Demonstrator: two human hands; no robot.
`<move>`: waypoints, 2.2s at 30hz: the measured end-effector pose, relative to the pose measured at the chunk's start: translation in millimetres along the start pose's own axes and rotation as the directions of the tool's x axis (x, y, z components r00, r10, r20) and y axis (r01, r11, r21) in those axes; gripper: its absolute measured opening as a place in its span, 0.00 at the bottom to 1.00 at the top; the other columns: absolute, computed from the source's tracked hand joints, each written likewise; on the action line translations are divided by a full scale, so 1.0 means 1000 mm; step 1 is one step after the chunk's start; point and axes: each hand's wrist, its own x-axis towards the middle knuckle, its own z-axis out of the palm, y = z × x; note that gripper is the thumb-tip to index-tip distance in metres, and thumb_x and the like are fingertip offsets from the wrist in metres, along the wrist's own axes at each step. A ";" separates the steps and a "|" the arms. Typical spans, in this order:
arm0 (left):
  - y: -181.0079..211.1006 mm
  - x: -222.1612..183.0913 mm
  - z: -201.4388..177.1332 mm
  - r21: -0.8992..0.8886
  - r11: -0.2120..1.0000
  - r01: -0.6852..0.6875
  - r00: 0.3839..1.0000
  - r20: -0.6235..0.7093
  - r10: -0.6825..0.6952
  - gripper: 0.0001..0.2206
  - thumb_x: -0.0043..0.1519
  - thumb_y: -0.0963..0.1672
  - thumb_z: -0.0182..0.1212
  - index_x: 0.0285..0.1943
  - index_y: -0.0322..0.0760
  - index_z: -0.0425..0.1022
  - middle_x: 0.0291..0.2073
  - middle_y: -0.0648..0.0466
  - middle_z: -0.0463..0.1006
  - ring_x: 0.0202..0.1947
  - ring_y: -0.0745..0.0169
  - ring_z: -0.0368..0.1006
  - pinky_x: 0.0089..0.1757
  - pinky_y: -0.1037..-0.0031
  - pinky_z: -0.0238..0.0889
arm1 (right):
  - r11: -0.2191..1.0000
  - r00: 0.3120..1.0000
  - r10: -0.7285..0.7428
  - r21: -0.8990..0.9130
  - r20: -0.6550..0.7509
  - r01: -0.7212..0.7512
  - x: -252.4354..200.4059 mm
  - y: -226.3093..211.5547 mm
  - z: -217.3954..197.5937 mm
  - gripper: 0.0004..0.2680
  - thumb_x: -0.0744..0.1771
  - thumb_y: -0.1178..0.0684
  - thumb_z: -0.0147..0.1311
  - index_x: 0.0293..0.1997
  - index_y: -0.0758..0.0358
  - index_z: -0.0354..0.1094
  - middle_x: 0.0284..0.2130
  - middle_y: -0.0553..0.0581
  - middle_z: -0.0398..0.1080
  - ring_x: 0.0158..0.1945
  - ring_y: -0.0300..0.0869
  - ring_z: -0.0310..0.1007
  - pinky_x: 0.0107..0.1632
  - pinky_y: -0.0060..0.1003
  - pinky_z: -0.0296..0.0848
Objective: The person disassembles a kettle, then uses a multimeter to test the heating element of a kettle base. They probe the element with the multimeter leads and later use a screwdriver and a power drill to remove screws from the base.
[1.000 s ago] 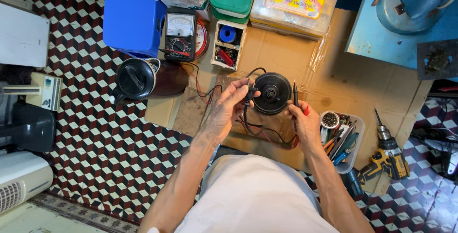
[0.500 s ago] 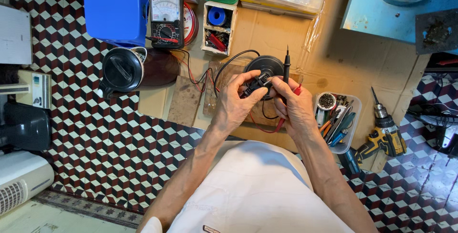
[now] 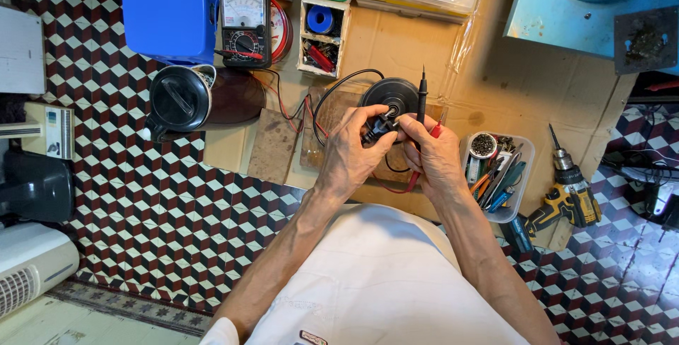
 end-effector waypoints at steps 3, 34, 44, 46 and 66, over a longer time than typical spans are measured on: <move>0.001 0.001 -0.001 -0.017 1.000 0.021 0.999 0.027 -0.021 0.19 0.58 0.45 0.69 0.58 0.39 0.73 0.41 0.49 0.80 0.34 0.61 0.78 0.38 0.70 0.73 | 1.000 1.000 -0.016 0.001 0.026 0.016 -0.001 -0.001 -0.001 0.07 0.68 0.52 0.58 0.43 0.65 0.71 0.28 0.49 0.70 0.18 0.28 0.55 0.19 0.24 0.50; -0.062 0.005 0.022 -0.466 0.784 0.410 0.910 0.265 -0.318 0.16 0.67 0.49 0.51 0.58 0.38 0.72 0.39 0.53 0.82 0.25 0.74 0.73 0.22 0.82 0.61 | 0.833 0.991 0.108 -0.551 0.077 -0.048 -0.028 0.025 -0.021 0.12 0.71 0.46 0.48 0.54 0.61 0.71 0.25 0.50 0.70 0.23 0.32 0.61 0.25 0.28 0.60; -0.052 -0.018 0.020 -0.474 0.731 0.491 0.866 0.175 -0.469 0.15 0.69 0.52 0.54 0.52 0.39 0.76 0.29 0.57 0.73 0.23 0.77 0.64 0.22 0.82 0.55 | 0.755 0.996 0.045 -0.655 0.082 0.019 -0.041 0.043 -0.026 0.12 0.71 0.45 0.48 0.50 0.62 0.72 0.26 0.48 0.71 0.26 0.30 0.63 0.29 0.27 0.64; -0.051 -0.021 0.019 -0.466 0.721 0.513 0.849 0.149 -0.507 0.15 0.68 0.52 0.54 0.53 0.41 0.77 0.29 0.57 0.74 0.21 0.75 0.60 0.22 0.81 0.53 | 0.773 0.995 0.030 -0.634 0.091 0.035 -0.042 0.044 -0.026 0.12 0.71 0.45 0.48 0.51 0.62 0.72 0.26 0.48 0.71 0.26 0.30 0.62 0.28 0.27 0.64; -0.082 -0.036 -0.006 -0.501 0.753 0.427 0.884 0.056 -0.464 0.12 0.64 0.49 0.63 0.48 0.39 0.79 0.33 0.62 0.75 0.30 0.77 0.67 0.29 0.82 0.60 | 0.917 0.996 0.084 -0.394 0.042 -0.060 -0.037 0.048 -0.067 0.16 0.72 0.42 0.40 0.58 0.66 0.62 0.36 0.51 0.73 0.37 0.32 0.72 0.40 0.26 0.71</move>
